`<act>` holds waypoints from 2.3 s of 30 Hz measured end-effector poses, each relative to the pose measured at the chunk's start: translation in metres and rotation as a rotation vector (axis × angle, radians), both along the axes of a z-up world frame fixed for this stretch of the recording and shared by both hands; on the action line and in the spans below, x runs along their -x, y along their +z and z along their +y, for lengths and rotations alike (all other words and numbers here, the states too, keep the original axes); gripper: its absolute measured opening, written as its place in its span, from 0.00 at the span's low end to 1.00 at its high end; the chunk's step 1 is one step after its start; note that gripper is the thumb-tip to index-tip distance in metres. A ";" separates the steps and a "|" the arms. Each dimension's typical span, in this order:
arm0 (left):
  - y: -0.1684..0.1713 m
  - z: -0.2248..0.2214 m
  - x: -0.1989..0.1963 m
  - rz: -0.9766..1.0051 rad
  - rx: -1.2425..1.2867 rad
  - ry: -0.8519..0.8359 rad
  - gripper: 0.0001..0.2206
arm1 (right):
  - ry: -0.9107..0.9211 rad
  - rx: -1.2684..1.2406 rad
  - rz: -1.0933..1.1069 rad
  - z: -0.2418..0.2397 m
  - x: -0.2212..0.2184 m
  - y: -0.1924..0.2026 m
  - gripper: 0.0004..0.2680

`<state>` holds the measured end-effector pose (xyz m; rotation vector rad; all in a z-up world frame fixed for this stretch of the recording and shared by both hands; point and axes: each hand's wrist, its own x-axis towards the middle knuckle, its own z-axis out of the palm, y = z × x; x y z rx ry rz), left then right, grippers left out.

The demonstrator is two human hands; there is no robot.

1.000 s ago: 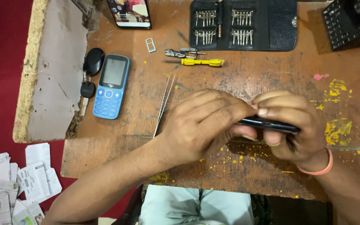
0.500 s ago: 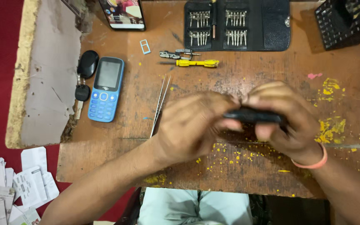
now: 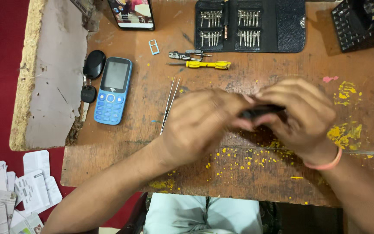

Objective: The person disassembles a black smartphone using a metal prying tool, removes the back cover, and then reassembles it. The person then disassembles a blue feature phone, removes the back cover and battery, and reassembles it.

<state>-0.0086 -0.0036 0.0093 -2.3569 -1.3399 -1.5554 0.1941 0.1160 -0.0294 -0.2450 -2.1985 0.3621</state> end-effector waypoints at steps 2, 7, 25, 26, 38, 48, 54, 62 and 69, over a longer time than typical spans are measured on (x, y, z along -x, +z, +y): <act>-0.008 0.001 0.004 -0.075 0.028 0.097 0.09 | -0.097 -0.031 -0.108 0.009 -0.008 -0.003 0.15; -0.018 0.006 0.020 -0.292 0.194 0.178 0.10 | -0.082 0.313 -0.163 0.026 -0.015 -0.016 0.12; -0.003 0.002 0.018 -0.089 0.115 -0.125 0.17 | 0.281 0.106 0.010 0.016 -0.035 0.021 0.08; -0.002 0.001 0.018 -0.066 0.095 -0.120 0.16 | 0.280 0.119 0.018 0.014 -0.034 0.021 0.09; -0.003 -0.006 0.020 0.088 0.052 -0.055 0.09 | 0.199 0.419 0.157 -0.005 -0.031 0.002 0.08; -0.024 -0.013 0.038 0.345 0.041 -0.097 0.10 | 0.289 0.311 -0.114 0.001 -0.030 -0.022 0.07; -0.024 -0.012 0.037 0.397 0.156 -0.135 0.08 | 0.325 0.275 -0.231 0.004 -0.025 -0.017 0.07; -0.024 -0.016 0.026 0.493 0.134 -0.046 0.19 | 0.353 0.172 -0.302 -0.002 -0.010 -0.001 0.09; -0.024 -0.020 0.013 0.562 0.156 0.036 0.17 | 0.272 0.212 -0.344 -0.012 -0.011 0.002 0.11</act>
